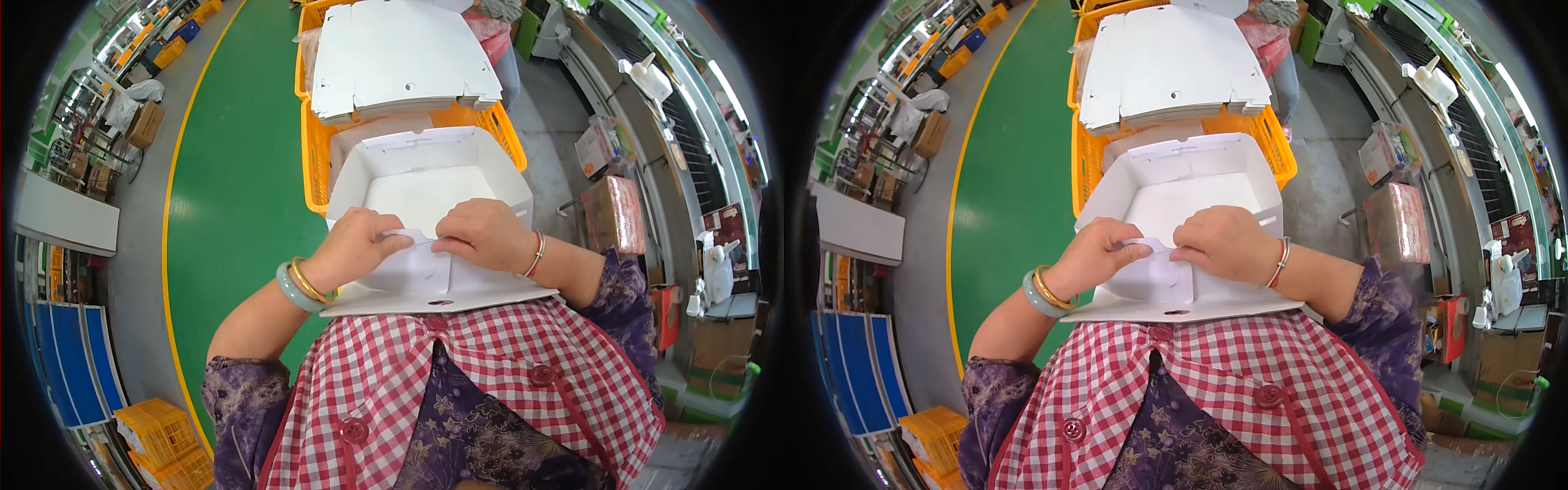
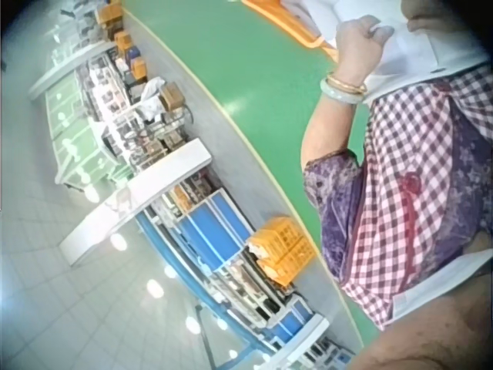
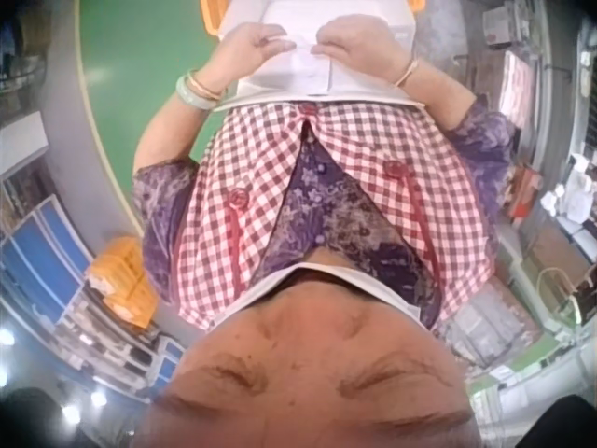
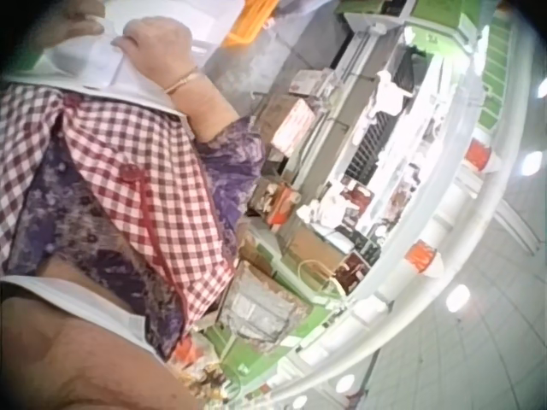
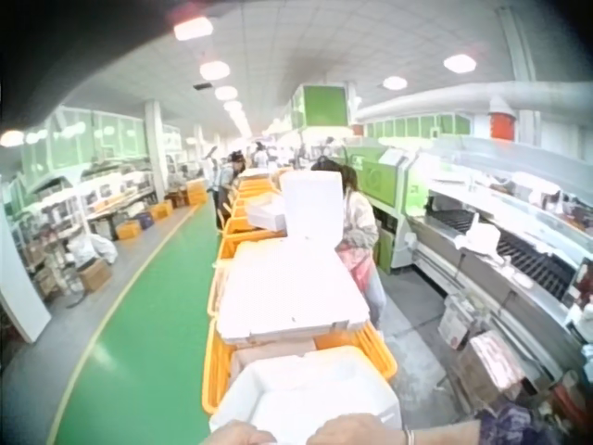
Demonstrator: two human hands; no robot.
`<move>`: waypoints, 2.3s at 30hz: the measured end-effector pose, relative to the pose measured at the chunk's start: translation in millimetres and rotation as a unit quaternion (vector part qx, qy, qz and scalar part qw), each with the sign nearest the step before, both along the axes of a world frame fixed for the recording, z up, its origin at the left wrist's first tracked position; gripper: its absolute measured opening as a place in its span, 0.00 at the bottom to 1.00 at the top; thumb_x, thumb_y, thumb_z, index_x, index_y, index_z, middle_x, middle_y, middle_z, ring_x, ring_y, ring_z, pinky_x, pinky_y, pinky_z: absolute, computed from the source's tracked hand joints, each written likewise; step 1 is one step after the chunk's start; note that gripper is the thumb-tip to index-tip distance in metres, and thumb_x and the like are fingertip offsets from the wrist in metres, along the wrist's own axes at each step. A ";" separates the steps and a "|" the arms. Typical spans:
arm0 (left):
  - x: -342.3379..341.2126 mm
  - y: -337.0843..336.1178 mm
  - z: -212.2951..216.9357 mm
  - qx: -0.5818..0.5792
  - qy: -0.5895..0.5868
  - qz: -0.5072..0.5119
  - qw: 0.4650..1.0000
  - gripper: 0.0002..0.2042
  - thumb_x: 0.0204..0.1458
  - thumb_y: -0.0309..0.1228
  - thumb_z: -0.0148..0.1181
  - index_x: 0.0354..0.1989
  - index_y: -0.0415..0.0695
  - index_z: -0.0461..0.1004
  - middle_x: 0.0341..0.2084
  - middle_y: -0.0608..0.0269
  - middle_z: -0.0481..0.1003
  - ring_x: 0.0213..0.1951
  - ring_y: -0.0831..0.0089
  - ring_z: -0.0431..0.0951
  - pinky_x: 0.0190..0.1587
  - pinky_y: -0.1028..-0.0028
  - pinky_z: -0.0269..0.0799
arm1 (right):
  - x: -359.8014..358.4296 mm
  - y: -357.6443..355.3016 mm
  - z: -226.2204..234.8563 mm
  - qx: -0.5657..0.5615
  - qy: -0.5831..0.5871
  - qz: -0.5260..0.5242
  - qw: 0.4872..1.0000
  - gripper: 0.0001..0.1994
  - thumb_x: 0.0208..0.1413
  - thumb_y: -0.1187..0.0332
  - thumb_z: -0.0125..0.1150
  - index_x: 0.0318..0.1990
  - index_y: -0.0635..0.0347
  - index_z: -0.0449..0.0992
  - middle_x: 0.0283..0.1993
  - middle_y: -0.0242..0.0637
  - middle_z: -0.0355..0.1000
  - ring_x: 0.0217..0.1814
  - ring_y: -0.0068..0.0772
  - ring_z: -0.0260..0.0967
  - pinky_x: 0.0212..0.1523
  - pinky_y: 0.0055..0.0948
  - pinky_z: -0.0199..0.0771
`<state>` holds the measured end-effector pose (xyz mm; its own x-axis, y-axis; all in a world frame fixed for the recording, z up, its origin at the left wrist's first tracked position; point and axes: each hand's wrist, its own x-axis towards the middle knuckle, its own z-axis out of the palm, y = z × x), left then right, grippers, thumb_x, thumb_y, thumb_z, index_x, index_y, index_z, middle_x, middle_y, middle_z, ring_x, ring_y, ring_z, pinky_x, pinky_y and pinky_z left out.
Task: The person assembles white cardboard boxes by folding flaps and tucking tabs into slots. They repeatedly pick flat box blanks from a yellow crate, fold the sides into shape, and place the finished boxes into a stack or another crate.
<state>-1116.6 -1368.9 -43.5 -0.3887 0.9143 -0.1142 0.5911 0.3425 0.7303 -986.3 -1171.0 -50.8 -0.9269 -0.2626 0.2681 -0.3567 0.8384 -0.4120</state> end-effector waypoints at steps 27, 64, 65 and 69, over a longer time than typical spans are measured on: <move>-17.2 -108.1 -39.4 -0.040 0.438 -0.084 0.894 0.26 0.38 0.26 0.64 0.50 0.42 0.67 0.42 0.61 0.71 0.49 0.56 0.69 0.49 0.62 0.66 | 57.2 37.6 -64.7 0.115 0.034 -0.059 0.991 0.20 0.40 0.73 0.63 0.45 0.57 0.70 0.41 0.35 0.70 0.54 0.40 0.63 0.47 0.28 0.69; -57.6 -122.5 -98.9 0.175 -0.060 0.398 0.898 0.12 0.50 0.34 0.61 0.28 0.36 0.72 0.24 0.64 0.66 0.28 0.75 0.65 0.33 0.76 0.62 | -9.0 -1.4 -99.0 -0.182 0.087 -0.202 0.958 0.49 0.31 0.61 0.73 0.65 0.60 0.52 0.54 0.46 0.64 0.55 0.48 0.61 0.58 0.37 0.60; -57.6 -121.2 -103.0 0.170 -0.093 0.403 0.894 0.12 0.49 0.34 0.61 0.28 0.36 0.72 0.24 0.64 0.66 0.29 0.75 0.65 0.33 0.76 0.63 | -2.9 -1.8 -101.6 -0.152 0.102 -0.194 0.964 0.50 0.30 0.61 0.74 0.65 0.59 0.52 0.54 0.46 0.64 0.56 0.48 0.61 0.58 0.37 0.60; -71.4 -108.3 -103.2 0.176 -0.168 0.380 0.892 0.12 0.48 0.33 0.62 0.28 0.36 0.72 0.25 0.62 0.66 0.30 0.72 0.67 0.35 0.74 0.64 | -7.7 10.2 -98.4 -0.091 0.115 -0.203 0.968 0.52 0.27 0.62 0.75 0.65 0.58 0.52 0.53 0.46 0.64 0.55 0.47 0.61 0.56 0.37 0.62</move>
<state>-1188.0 -1477.1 -146.6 -0.9098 0.4033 -0.0985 0.0137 0.2662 0.9638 -994.0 -1160.8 -149.2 -0.8543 0.1825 0.4867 -0.1118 0.8499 -0.5150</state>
